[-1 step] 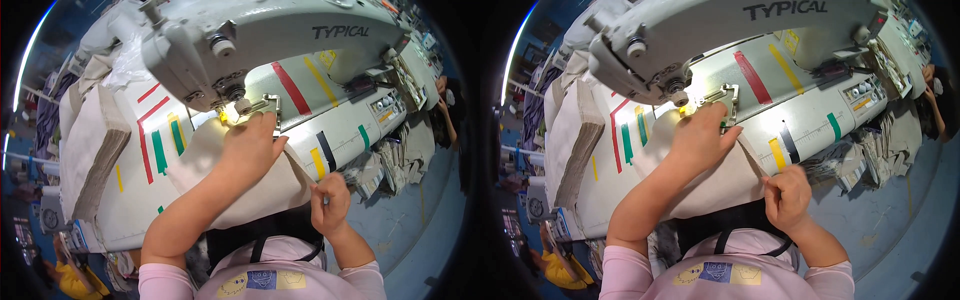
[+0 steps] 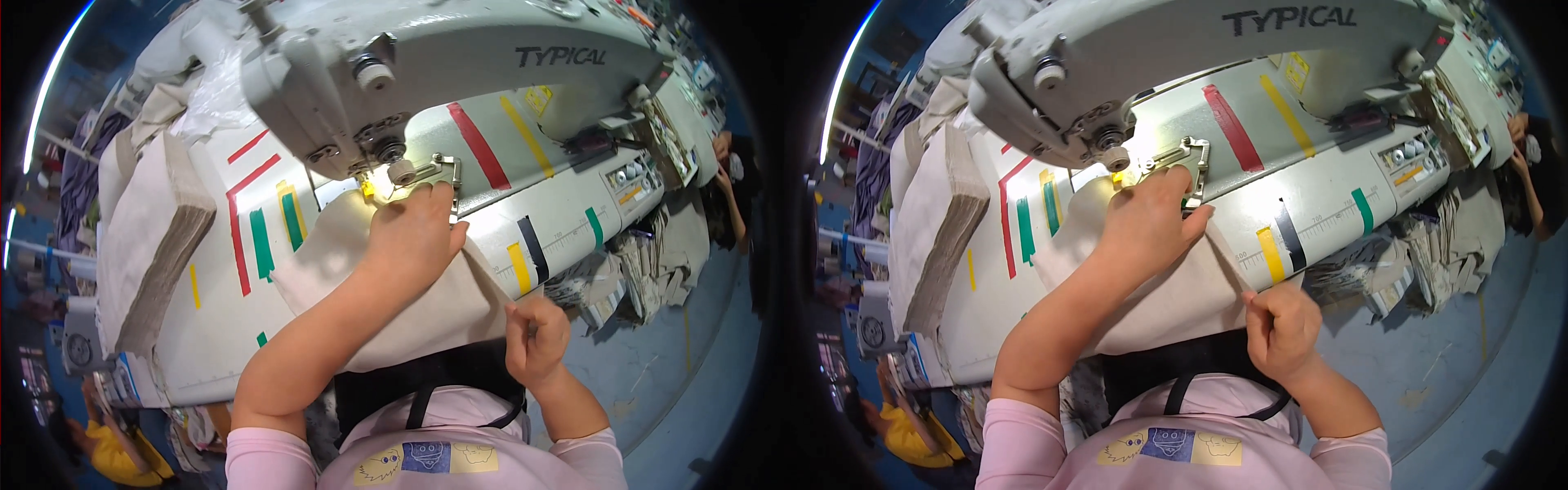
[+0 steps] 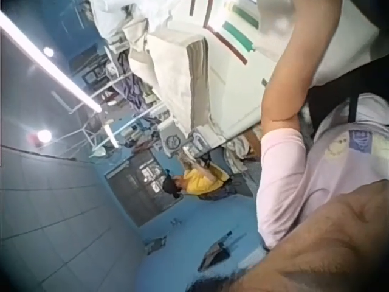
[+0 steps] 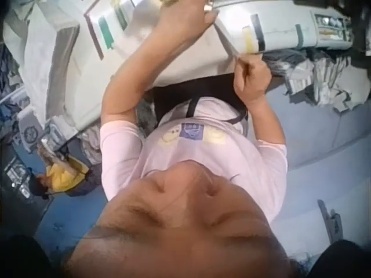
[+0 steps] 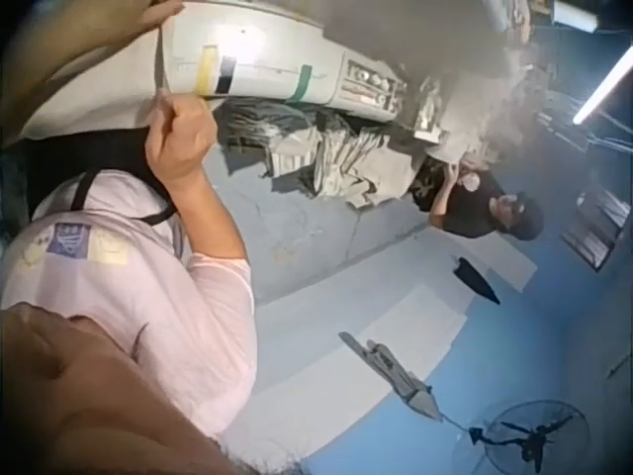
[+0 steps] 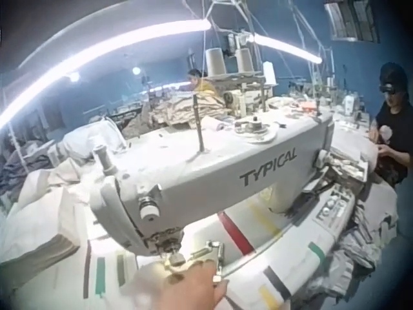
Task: Sewing white fabric panels using an industrial sewing machine.
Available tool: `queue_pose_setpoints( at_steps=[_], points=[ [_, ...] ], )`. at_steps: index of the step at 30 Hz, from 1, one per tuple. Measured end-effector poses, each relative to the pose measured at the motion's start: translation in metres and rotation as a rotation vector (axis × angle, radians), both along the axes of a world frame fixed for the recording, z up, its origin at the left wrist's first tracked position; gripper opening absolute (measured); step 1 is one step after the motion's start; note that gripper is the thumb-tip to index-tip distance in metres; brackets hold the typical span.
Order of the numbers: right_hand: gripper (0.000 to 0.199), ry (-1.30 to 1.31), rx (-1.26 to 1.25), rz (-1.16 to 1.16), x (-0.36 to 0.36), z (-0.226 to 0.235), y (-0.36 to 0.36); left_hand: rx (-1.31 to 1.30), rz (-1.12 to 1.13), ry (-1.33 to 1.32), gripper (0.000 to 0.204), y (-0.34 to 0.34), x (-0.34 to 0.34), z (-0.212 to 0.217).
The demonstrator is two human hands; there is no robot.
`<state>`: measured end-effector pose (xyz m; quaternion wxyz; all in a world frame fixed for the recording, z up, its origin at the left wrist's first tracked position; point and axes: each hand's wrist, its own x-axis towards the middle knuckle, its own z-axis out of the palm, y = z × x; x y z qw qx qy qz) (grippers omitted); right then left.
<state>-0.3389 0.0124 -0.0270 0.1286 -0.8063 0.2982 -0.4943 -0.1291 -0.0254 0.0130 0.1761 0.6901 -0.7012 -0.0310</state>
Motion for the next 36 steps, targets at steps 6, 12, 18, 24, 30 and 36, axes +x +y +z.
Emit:
queue_pose_setpoints(
  at_steps=[6,12,18,24,30,36],
  points=[
    [0.029,-0.006,0.426,0.089,-0.008,-0.008,0.055,0.006,0.137,0.148,0.023,0.032,0.04,-0.011],
    [0.028,0.11,1.003,0.231,-0.003,-0.01,0.066,-0.033,0.219,-0.036,0.054,0.132,0.082,-0.032],
    [0.028,0.082,0.922,0.256,0.012,-0.028,0.092,-0.027,0.269,-0.136,0.059,0.114,0.154,-0.03],
    [0.014,0.138,0.681,0.103,-0.01,-0.01,0.097,0.061,0.21,-0.064,0.059,0.142,0.088,-0.022],
    [0.018,0.268,0.322,0.113,-0.022,0.027,0.098,0.041,0.123,-0.002,0.061,0.155,0.067,-0.013],
    [0.023,0.339,0.359,0.104,-0.019,0.028,0.097,0.068,0.124,-0.024,0.063,0.137,0.089,-0.021]
  ],
)
